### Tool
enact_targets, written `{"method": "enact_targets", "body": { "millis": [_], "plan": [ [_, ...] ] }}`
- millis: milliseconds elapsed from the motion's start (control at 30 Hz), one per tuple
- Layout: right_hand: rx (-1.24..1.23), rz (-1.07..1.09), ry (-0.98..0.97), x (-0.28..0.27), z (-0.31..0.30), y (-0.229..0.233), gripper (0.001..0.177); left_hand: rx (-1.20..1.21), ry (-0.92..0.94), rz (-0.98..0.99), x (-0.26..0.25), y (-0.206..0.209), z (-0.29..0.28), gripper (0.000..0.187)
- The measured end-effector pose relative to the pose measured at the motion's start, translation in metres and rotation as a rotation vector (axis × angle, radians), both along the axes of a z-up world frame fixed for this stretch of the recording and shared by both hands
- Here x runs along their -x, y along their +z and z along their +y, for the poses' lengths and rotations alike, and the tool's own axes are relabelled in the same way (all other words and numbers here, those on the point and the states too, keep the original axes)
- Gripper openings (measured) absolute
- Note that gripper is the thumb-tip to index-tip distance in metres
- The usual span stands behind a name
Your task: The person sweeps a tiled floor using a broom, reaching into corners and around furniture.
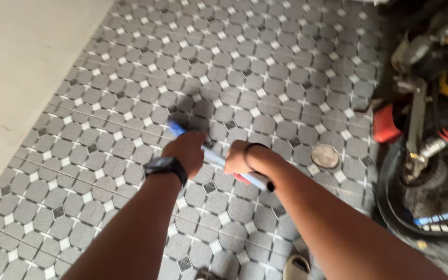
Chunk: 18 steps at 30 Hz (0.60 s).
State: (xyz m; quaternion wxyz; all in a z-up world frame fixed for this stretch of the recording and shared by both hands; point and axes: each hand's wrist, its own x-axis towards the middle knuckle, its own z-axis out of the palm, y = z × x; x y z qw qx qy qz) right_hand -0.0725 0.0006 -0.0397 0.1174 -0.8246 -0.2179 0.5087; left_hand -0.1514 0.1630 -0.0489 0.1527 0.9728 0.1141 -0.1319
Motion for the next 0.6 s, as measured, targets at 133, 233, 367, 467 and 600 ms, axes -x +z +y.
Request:
{"method": "enact_targets", "body": {
  "millis": [133,233,367,467,600],
  "plan": [
    [-0.206,0.158,-0.115,-0.019,-0.011,0.009,0.024,-0.048,0.027,-0.035,0.014,0.002,0.019,0.045],
    [-0.160,-0.021,-0.175,-0.038,-0.007,0.003,0.026,-0.080,0.077,0.025,0.022,0.008,0.032,0.045],
    [0.015,-0.253,-0.164,-0.044,0.032,-0.011,0.027,-0.090,0.093,-0.074,0.036,0.007,0.052,0.043],
    [0.125,-0.293,-0.025,-0.023,0.061,-0.022,0.027,-0.107,0.114,-0.014,0.058,0.001,0.070,0.047],
    [0.098,-0.179,0.130,0.066,0.119,-0.038,0.027,-0.103,0.186,0.008,0.099,-0.006,0.095,0.045]
  ]
}}
